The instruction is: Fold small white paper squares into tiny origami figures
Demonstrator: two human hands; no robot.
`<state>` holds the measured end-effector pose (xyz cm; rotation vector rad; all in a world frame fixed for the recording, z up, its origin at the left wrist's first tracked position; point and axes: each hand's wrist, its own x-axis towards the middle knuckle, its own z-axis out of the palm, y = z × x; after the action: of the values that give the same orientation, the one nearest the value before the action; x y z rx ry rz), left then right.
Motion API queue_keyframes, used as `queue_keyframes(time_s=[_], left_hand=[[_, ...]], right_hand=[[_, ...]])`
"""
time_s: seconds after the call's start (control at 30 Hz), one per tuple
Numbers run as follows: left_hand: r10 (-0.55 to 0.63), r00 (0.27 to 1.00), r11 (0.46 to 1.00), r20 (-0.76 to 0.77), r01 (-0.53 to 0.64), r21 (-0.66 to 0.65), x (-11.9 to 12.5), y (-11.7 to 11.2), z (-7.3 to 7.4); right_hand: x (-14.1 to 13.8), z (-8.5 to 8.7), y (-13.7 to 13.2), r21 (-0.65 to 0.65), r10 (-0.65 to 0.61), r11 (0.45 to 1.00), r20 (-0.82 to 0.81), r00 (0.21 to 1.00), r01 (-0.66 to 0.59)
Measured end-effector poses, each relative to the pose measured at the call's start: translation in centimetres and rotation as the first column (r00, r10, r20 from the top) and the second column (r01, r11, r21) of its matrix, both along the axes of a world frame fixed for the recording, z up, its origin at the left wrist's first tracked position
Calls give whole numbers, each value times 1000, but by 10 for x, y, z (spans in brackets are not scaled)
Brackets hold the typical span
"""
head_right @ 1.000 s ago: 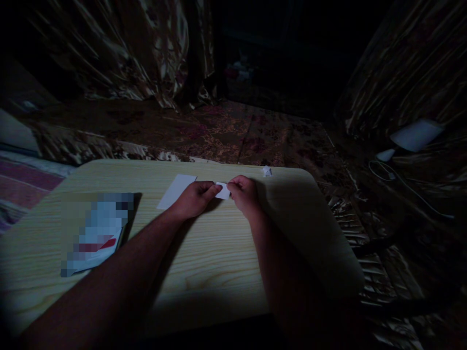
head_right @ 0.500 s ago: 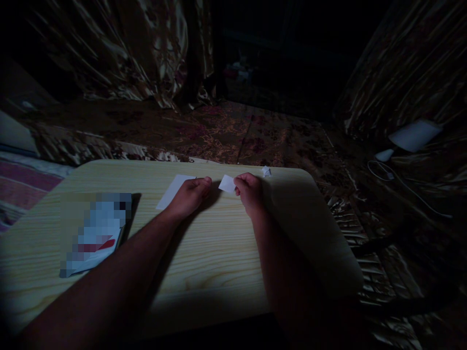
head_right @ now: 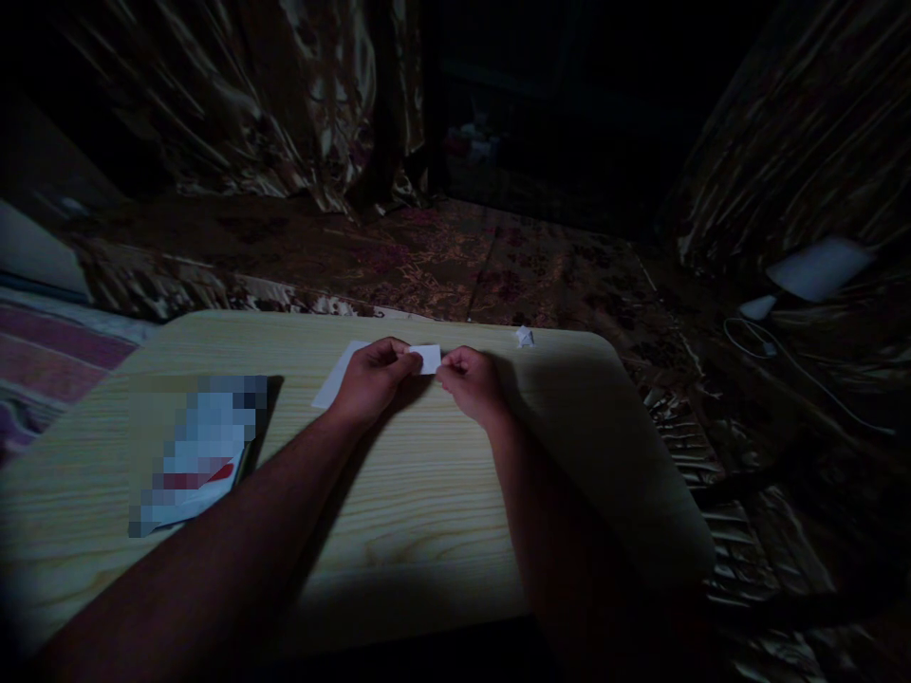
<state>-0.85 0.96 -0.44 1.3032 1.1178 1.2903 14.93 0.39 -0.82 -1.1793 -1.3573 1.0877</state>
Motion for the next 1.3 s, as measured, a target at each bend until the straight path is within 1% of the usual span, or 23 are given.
queue_keyframes(time_s=[0.07,0.13,0.23,0.3,0.37,0.43,0.57,0.67,0.8,0.9,0.97,1.07,1.2,1.3], left_hand=[[6,999,1000,31,-6,4,0,0,0],[-10,999,1000,31,10,1,0,0,0],[-57,998,998,9,57,11,0,-2,2],[-99,995,994,-12,99,36,0,-2,3],[-119,992,992,-27,121,48,0,-3,3],[-137,990,989,-35,138,47,0,-3,3],[-225,969,973,-101,230,34,-1,-3,1],[-273,954,961,-123,277,19,-1,-4,0],[-314,947,949,-73,315,-3,-1,-5,1],[-321,945,947,-65,320,-15,0,-7,3],[-312,947,950,-80,312,-17,0,-7,3],[-267,959,964,-93,266,-25,0,-7,2],[-178,982,984,-62,175,-45,-1,-5,1],[-190,981,980,-31,187,-60,-2,-4,3]], right_hand=[[-1,0,-2,9,41,999,75,996,-42],[-2,1,-3,20,60,998,102,993,-63],[-2,6,-5,12,56,998,51,997,-56],[-2,10,-6,-11,24,1000,6,1000,-24],[-1,11,-6,-24,-27,999,-1,1000,27],[-1,10,-6,-7,-44,999,-22,999,44],[-2,4,-5,50,-48,997,-100,994,54],[-5,5,-6,79,-54,995,-90,994,61],[-8,14,-11,96,-58,993,-56,997,63],[-9,18,-12,102,-55,993,-52,997,60],[-9,17,-11,76,-53,995,-50,997,57],[-8,13,-9,29,-43,999,-41,998,44],[-8,11,-9,26,-56,998,-22,998,57],[-8,13,-11,46,-93,995,-3,996,93]])
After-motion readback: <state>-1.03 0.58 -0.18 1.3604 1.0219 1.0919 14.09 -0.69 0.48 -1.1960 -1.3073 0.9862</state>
